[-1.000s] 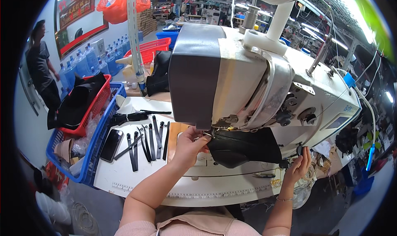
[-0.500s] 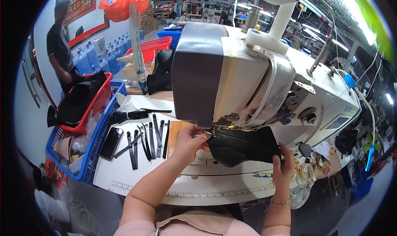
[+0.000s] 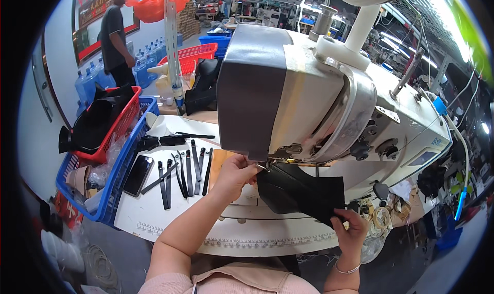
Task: The recorder is sewing different sections of black shoe uppers using an industrial sewing machine at a manufacturing workstation.
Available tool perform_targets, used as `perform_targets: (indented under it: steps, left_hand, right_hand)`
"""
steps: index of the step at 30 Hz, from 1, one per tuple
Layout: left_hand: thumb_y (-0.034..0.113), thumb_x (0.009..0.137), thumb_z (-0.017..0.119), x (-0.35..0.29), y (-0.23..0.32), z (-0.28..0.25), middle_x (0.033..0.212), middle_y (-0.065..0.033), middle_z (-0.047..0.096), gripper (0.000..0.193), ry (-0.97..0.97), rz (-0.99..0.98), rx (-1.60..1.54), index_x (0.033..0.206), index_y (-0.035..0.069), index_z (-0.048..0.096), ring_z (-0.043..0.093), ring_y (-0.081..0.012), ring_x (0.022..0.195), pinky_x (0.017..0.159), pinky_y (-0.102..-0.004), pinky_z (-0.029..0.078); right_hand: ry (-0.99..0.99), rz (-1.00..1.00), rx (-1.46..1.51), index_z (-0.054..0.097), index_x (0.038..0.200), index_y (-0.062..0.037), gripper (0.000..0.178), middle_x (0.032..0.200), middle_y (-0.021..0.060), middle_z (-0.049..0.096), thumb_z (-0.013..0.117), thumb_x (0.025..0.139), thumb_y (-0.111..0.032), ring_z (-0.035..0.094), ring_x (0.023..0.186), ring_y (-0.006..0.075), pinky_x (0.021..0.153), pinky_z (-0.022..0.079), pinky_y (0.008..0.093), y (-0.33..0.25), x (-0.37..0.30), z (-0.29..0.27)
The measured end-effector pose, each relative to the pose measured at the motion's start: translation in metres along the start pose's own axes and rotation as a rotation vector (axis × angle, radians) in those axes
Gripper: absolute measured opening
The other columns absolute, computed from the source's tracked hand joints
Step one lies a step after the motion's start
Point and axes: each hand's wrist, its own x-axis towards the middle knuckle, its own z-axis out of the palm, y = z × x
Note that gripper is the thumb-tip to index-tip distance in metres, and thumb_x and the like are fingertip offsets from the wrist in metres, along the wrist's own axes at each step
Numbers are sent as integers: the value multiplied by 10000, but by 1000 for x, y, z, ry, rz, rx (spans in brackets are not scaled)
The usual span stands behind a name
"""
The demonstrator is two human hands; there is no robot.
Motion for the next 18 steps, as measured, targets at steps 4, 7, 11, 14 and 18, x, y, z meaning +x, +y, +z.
perform_targets:
  steps: [4,7,11,14,18]
  left_hand:
    - [32,781,688,-13,5,9,877,-20,619,233,-14,38,263,997,30,599,568,-72,713,640,-210,472]
    - [50,769,723,-13,2,7,889,-5,623,282,12,69,344,1026,32,609,558,-51,748,689,-195,463]
    - [39,772,727,-11,3,6,903,-6,626,303,12,63,292,1050,42,606,570,-57,789,736,-199,466]
    - [44,778,731,-13,4,4,921,-10,629,312,0,70,274,1060,36,598,581,-65,818,763,-205,468]
    - [53,783,736,-15,6,8,936,-16,633,320,-37,93,329,1066,23,591,584,-69,843,782,-211,468]
  right_hand:
    - [-40,8,-5,698,879,-6,216,703,60,648,757,673,24,582,602,110,566,448,228,-13,-7,-3]
    - [-75,38,-15,694,862,12,216,722,65,668,720,651,56,597,627,107,596,462,226,-19,-10,-3]
    - [-270,57,3,728,913,-73,277,668,75,661,782,642,-57,598,561,153,518,425,247,-22,-16,-14]
    - [-401,32,-32,727,931,-75,298,681,82,671,785,639,-80,603,559,172,512,428,258,-42,-10,-20]
    - [-849,-72,139,692,1038,-48,314,801,104,677,756,738,-116,632,638,250,583,494,298,-50,-2,-31]
